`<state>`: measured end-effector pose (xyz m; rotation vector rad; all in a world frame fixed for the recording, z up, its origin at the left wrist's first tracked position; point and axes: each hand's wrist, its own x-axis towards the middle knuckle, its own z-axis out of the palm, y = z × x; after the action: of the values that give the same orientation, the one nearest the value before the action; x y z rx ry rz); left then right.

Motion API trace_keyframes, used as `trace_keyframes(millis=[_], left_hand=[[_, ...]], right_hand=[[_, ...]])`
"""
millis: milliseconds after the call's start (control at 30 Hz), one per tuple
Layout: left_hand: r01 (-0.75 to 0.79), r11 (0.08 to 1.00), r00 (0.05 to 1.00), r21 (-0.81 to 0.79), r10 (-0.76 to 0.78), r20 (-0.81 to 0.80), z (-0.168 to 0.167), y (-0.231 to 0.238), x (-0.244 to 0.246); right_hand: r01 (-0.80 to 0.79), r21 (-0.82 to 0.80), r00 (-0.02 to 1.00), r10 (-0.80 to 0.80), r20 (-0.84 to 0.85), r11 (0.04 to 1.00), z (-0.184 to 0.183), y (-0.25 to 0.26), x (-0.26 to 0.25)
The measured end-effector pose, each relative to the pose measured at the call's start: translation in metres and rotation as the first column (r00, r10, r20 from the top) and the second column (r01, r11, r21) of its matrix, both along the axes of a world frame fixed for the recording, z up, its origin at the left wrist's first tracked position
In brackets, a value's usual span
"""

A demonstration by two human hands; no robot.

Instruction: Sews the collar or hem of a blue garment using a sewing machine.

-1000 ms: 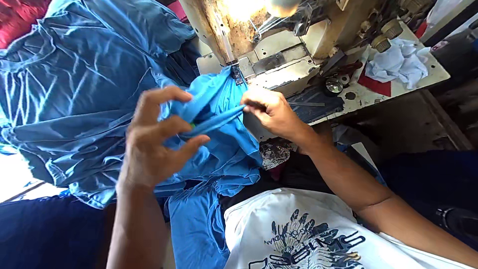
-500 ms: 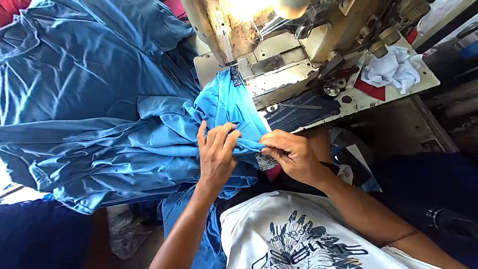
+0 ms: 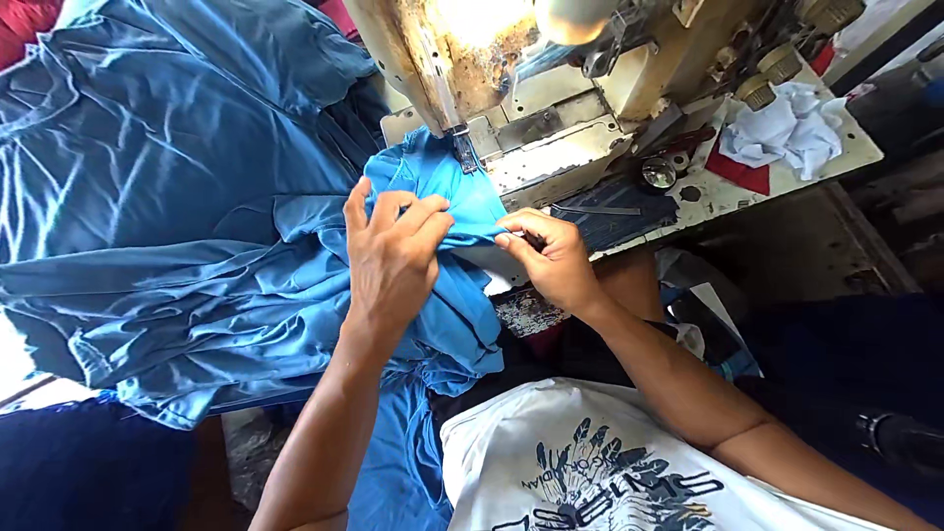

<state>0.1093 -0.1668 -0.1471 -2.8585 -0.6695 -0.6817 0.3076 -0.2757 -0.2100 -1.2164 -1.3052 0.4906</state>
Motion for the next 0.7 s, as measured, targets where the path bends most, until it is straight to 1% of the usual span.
trace_keyframes(millis=[100,200,300,367,433,500,567,600,633,667,700], left_hand=[[-0.005,0.999,1.0,0.044,0.005,-0.005,0.007,0.027,0.007],[0.061,0.998,0.998,0.025,-0.061,0.007,0.009,0.045,0.01],[0.142,0.988,0.99,-0.055,-0.141,0.019,0.013,0.045,0.01],[0.175,0.977,0.984,-0.122,-0.179,-0.019,0.02,0.041,0.01],[0.14,0.976,0.98,-0.167,-0.161,-0.114,0.029,0.041,0.006],[0.052,0.987,0.977,-0.153,-0.082,-0.196,0.042,0.053,-0.006],[-0.036,0.993,0.971,-0.114,0.008,-0.239,0.058,0.078,-0.027],[-0.056,0.993,0.97,-0.104,0.03,-0.24,0.065,0.089,-0.039],[-0.045,0.993,0.976,-0.111,0.019,-0.219,0.073,0.097,-0.05],[0.002,0.99,0.985,-0.141,-0.026,-0.171,0.08,0.097,-0.057],[0.08,0.98,0.99,-0.183,-0.1,-0.104,0.089,0.089,-0.061]], right_hand=[[0.012,-0.005,1.0,-0.012,0.002,1.0,0.006,0.011,-0.001],[0.003,0.069,0.998,0.001,-0.062,0.998,0.006,0.031,-0.002],[-0.024,0.097,0.996,0.032,-0.079,0.995,0.006,0.04,0.0],[-0.049,0.122,0.996,0.057,-0.065,0.991,0.004,0.044,0.003],[-0.063,0.136,0.996,0.07,-0.049,0.989,0.004,0.043,0.004],[-0.063,0.096,0.998,0.065,-0.011,0.993,0.01,0.032,0.004],[-0.064,0.083,0.998,0.062,0.02,0.994,0.012,0.029,0.005],[-0.076,0.1,0.997,0.074,0.024,0.992,0.01,0.033,0.007],[-0.092,0.129,0.996,0.09,0.025,0.987,0.007,0.04,0.011],[-0.108,0.143,0.994,0.104,0.034,0.984,0.006,0.045,0.014],[-0.123,0.137,0.992,0.116,0.056,0.983,0.007,0.048,0.016]])
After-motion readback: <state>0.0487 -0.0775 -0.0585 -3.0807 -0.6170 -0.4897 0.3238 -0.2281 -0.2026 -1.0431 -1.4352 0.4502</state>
